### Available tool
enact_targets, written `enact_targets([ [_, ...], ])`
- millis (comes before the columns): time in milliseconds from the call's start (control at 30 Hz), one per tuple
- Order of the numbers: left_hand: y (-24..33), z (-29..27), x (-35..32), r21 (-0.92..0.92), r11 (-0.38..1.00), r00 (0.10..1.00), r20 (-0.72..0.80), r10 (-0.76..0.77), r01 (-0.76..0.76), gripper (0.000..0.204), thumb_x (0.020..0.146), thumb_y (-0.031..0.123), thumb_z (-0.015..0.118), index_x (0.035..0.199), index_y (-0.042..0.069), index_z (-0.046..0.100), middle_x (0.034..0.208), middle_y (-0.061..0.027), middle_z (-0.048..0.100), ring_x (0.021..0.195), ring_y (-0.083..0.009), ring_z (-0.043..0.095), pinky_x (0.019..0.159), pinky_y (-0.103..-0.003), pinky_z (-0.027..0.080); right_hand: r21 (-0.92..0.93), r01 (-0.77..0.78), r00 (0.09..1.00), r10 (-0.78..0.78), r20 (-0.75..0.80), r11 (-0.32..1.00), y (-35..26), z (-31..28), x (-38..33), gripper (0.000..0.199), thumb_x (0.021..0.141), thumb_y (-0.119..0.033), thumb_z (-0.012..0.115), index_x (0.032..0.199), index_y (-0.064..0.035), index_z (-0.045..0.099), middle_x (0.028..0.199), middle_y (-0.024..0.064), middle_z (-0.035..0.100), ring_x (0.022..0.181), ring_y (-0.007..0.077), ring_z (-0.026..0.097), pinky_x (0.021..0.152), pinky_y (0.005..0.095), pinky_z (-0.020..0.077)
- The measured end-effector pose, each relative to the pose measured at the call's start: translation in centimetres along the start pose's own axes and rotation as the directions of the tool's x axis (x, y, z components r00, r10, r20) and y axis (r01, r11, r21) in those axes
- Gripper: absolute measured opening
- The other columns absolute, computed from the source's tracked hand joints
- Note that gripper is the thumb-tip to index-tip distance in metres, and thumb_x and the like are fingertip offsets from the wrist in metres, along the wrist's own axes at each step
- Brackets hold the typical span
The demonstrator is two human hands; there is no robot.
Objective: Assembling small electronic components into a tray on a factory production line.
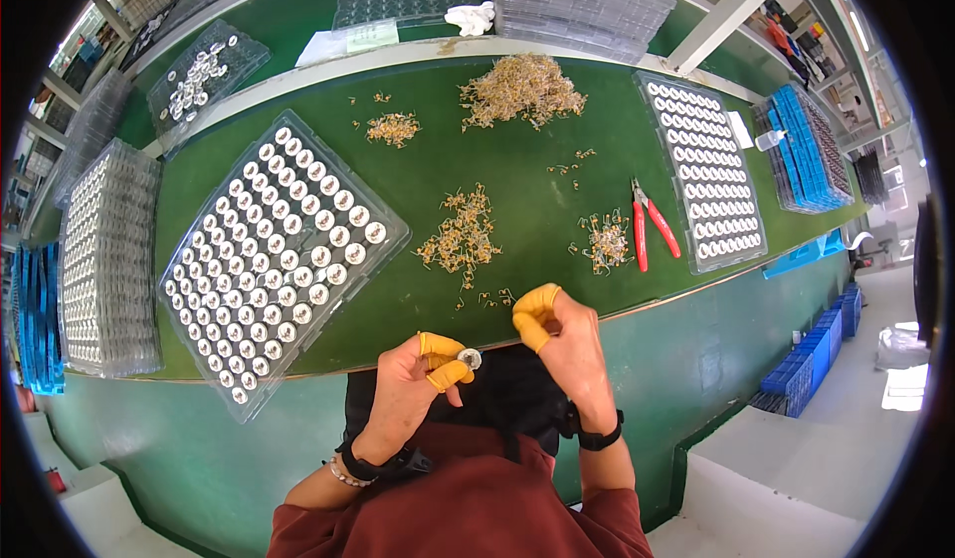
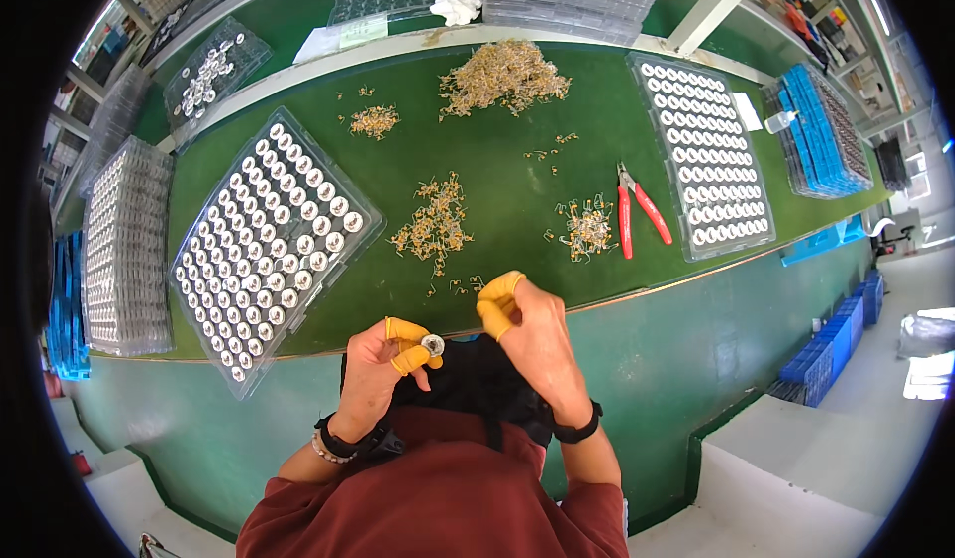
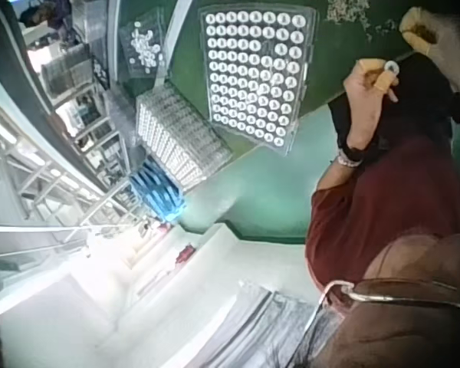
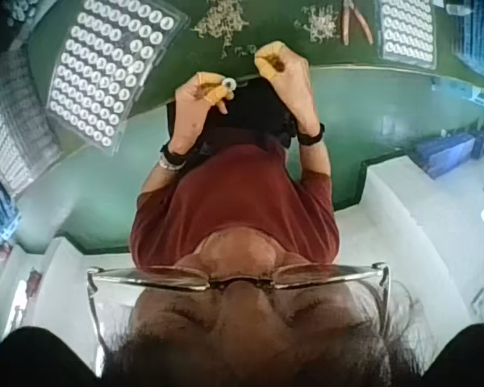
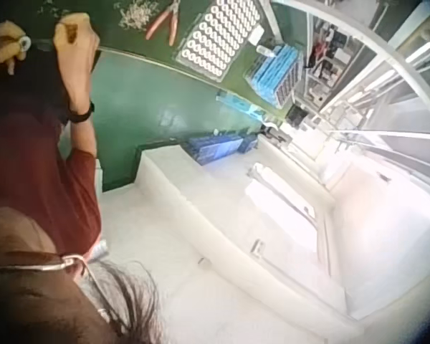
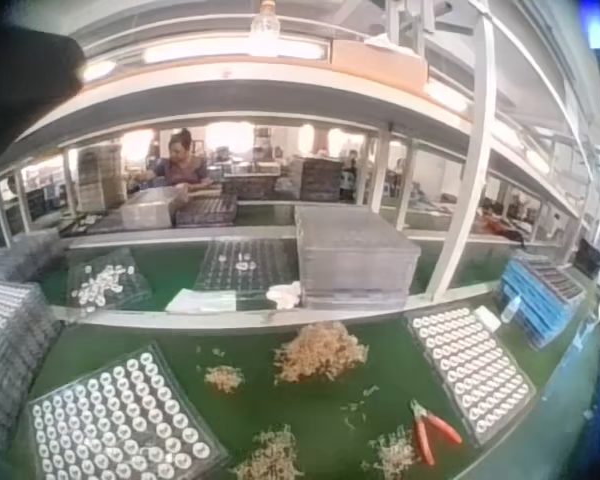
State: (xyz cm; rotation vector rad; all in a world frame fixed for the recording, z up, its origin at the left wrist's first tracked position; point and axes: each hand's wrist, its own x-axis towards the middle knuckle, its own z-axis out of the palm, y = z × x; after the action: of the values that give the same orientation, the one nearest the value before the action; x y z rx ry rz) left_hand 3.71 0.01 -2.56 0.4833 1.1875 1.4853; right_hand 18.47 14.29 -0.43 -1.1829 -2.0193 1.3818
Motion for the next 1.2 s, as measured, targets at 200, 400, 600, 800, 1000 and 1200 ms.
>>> enact_targets([
  [200, 0.6, 0.6, -0.5, -0.077, 0.995, 0.998, 0.020, -0.056, 0.057, 0.013, 0.089, -0.001, 0.065, 0.102, -0.004, 0.061, 0.090, -0.0100, 0.067, 0.074, -0.0140, 0.066, 0.052, -0.023, 0.054, 0.413, -0.010, 0.990, -0.050, 0.133, 0.911, 0.2, 2.0, -3.2, 0.012, 0.087, 0.007, 0.061, 0.096, -0.0003, 0.059, 0.087, 0.0026, 0.062, 0.078, 0.0090, 0.060, 0.071, 0.0224, 0.0500],
  [400, 0.7, 0.7, -0.8, -0.078, 0.995, 0.998, 0.038, -0.056, 0.059, 0.014, 0.089, 0.000, 0.066, 0.101, -0.004, 0.061, 0.089, -0.0096, 0.067, 0.072, -0.0134, 0.066, 0.052, -0.023, 0.054, 0.336, 0.163, 0.984, -0.179, 0.018, 0.928, 0.4, 2.8, -3.8, 0.016, 0.080, 0.004, 0.067, 0.093, -0.0024, 0.060, 0.080, 0.0025, 0.062, 0.066, 0.0097, 0.055, 0.062, 0.0239, 0.0460],
  [600, 0.4, 0.5, -0.9, -0.079, 0.995, 0.998, 0.042, -0.055, 0.058, 0.013, 0.089, 0.001, 0.066, 0.100, -0.004, 0.061, 0.088, -0.0098, 0.067, 0.070, -0.0130, 0.065, 0.052, -0.023, 0.054, 0.326, 0.098, 0.991, -0.123, 0.056, 0.940, 0.5, 3.2, -4.4, 0.014, 0.084, 0.009, 0.060, 0.094, -0.0004, 0.058, 0.089, 0.0031, 0.058, 0.079, 0.0099, 0.056, 0.072, 0.0231, 0.0471],
  [800, 0.6, 0.5, -0.9, -0.084, 0.995, 0.997, 0.052, -0.054, 0.058, 0.012, 0.090, 0.001, 0.065, 0.100, -0.004, 0.062, 0.088, -0.0094, 0.067, 0.070, -0.0129, 0.064, 0.052, -0.023, 0.054, 0.240, 0.259, 0.966, -0.248, -0.073, 0.936, 0.8, 3.8, -4.4, 0.019, 0.078, 0.005, 0.069, 0.093, -0.0022, 0.059, 0.081, 0.0065, 0.061, 0.063, 0.0149, 0.056, 0.060, 0.0265, 0.0475],
  [1000, 0.3, 0.4, -1.1, -0.041, 0.999, 0.999, 0.036, -0.020, 0.021, 0.013, 0.090, 0.002, 0.065, 0.101, -0.004, 0.062, 0.087, -0.0086, 0.067, 0.070, -0.0119, 0.063, 0.054, -0.023, 0.052, -0.257, 0.646, 0.738, -0.674, -0.033, 0.719, 0.6, 3.9, -4.1, 0.027, 0.074, 0.007, 0.070, 0.096, -0.0013, 0.057, 0.092, 0.0125, 0.061, 0.078, 0.0306, 0.061, 0.065, 0.0362, 0.0525],
  [1200, 0.6, 0.6, -1.3, 0.359, 0.922, 0.989, 0.034, 0.142, -0.145, 0.012, 0.085, -0.002, 0.069, 0.096, -0.003, 0.065, 0.087, -0.0074, 0.066, 0.073, -0.0128, 0.063, 0.057, -0.024, 0.053, -0.017, 0.621, 0.784, -0.621, -0.006, 0.784, 0.5, 3.2, -3.9, 0.030, 0.075, 0.010, 0.069, 0.099, -0.0029, 0.056, 0.093, 0.0132, 0.061, 0.078, 0.0305, 0.062, 0.066, 0.0356, 0.0519],
])
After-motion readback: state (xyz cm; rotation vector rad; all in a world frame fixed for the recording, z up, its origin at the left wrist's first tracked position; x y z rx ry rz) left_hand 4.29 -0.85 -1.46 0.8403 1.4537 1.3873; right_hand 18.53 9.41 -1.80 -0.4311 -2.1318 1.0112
